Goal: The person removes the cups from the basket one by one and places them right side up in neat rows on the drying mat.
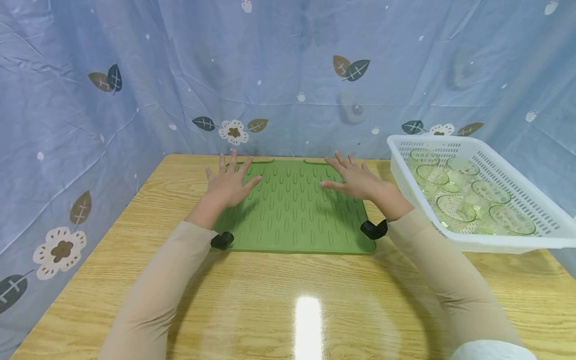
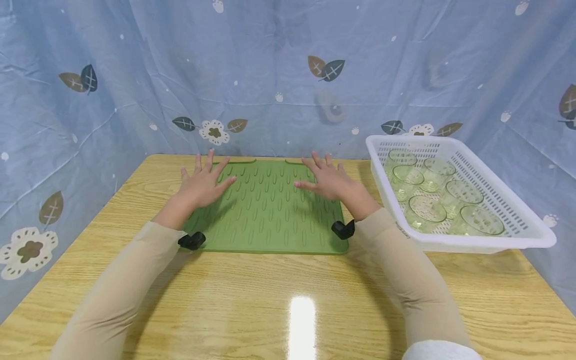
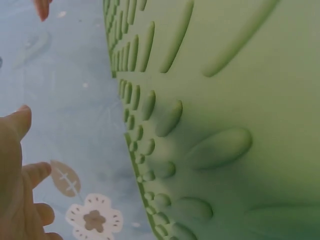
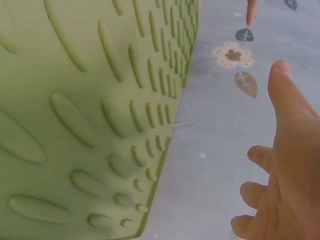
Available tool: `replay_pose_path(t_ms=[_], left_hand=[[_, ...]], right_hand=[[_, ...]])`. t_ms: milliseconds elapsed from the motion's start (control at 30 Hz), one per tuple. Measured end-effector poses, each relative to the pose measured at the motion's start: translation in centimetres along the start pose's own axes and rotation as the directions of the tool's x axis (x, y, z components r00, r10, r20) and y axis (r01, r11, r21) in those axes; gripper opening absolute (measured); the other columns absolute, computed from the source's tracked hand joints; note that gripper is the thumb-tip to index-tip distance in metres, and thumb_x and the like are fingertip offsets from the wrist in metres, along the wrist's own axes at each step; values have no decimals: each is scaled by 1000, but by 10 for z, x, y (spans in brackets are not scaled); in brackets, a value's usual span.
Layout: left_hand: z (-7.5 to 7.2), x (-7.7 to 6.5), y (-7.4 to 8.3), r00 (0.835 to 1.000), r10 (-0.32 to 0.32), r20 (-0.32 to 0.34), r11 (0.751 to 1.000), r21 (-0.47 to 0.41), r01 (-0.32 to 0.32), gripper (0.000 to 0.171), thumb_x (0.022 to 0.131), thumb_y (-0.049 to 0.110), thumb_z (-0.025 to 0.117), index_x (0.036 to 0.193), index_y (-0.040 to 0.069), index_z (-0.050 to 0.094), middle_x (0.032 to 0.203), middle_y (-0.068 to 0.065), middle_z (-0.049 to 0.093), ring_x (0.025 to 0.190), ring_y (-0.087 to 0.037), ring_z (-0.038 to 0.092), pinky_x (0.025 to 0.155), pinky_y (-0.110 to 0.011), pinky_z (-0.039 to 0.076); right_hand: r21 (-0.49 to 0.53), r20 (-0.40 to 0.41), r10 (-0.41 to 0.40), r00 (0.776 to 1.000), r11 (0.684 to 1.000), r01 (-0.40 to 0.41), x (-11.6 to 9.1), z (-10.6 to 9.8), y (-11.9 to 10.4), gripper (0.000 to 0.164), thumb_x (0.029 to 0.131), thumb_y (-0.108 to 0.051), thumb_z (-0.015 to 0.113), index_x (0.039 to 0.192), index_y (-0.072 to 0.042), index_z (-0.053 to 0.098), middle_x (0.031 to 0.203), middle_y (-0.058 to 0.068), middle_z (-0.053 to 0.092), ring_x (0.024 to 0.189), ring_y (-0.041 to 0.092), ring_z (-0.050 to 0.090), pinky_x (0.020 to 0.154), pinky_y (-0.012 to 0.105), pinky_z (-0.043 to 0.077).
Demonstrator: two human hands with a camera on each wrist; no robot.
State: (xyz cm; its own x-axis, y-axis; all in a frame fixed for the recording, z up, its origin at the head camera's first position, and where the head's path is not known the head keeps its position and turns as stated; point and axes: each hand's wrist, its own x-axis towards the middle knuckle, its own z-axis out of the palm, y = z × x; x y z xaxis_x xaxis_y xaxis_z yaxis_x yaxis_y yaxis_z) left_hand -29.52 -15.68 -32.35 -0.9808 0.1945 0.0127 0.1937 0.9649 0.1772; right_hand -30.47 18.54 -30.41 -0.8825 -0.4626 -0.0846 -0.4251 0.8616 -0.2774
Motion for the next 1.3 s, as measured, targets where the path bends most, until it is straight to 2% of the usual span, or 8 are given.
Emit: replay_pose_path(t_ms=[267,467,733,1100,1300], left_hand=[[0,-8,0,1000,26,3,1000,-11,-26,76,105,68,25,167,30,4,168,-14,-17,150,-45,-21,109,-75,-14],[-2,-16,2,999,51,-1,999,-16,-51,74,106,64,28,167,29,7,169,-15,-15,150,-45,-21,110,-76,-10],[-4,-26,3,995,98,-14,994,-45,-99,73,107,64,29,167,26,15,169,-14,-14,151,-45,-18,110,-78,-8],[-13,-44,-7,995,100,-21,990,-99,-101,78,104,70,24,167,26,18,169,-13,-14,152,-45,-14,111,-77,-7],[-16,-51,-14,996,88,-25,989,-119,-91,73,106,66,28,167,28,16,169,-10,-15,152,-45,-14,110,-77,-7]], right_hand=[[-27,10,-42,999,999,42,-12,-2,-7,84,104,-60,47,167,-16,12,171,17,-5,153,45,-9,116,73,2],[-46,12,-70,997,996,70,-21,-3,-12,87,102,-64,47,167,-16,13,171,15,-5,154,43,-7,117,71,2],[-63,5,-122,992,990,122,-36,-3,-17,86,103,-59,50,167,-15,13,171,15,-5,153,43,-9,117,72,3],[-123,-13,-208,978,971,205,-60,0,-20,84,102,-55,55,166,-15,19,171,16,2,153,46,-4,116,72,10],[-159,-27,-233,972,961,226,-77,0,-21,86,101,-57,56,167,-17,18,171,15,4,153,46,-1,117,70,11]])
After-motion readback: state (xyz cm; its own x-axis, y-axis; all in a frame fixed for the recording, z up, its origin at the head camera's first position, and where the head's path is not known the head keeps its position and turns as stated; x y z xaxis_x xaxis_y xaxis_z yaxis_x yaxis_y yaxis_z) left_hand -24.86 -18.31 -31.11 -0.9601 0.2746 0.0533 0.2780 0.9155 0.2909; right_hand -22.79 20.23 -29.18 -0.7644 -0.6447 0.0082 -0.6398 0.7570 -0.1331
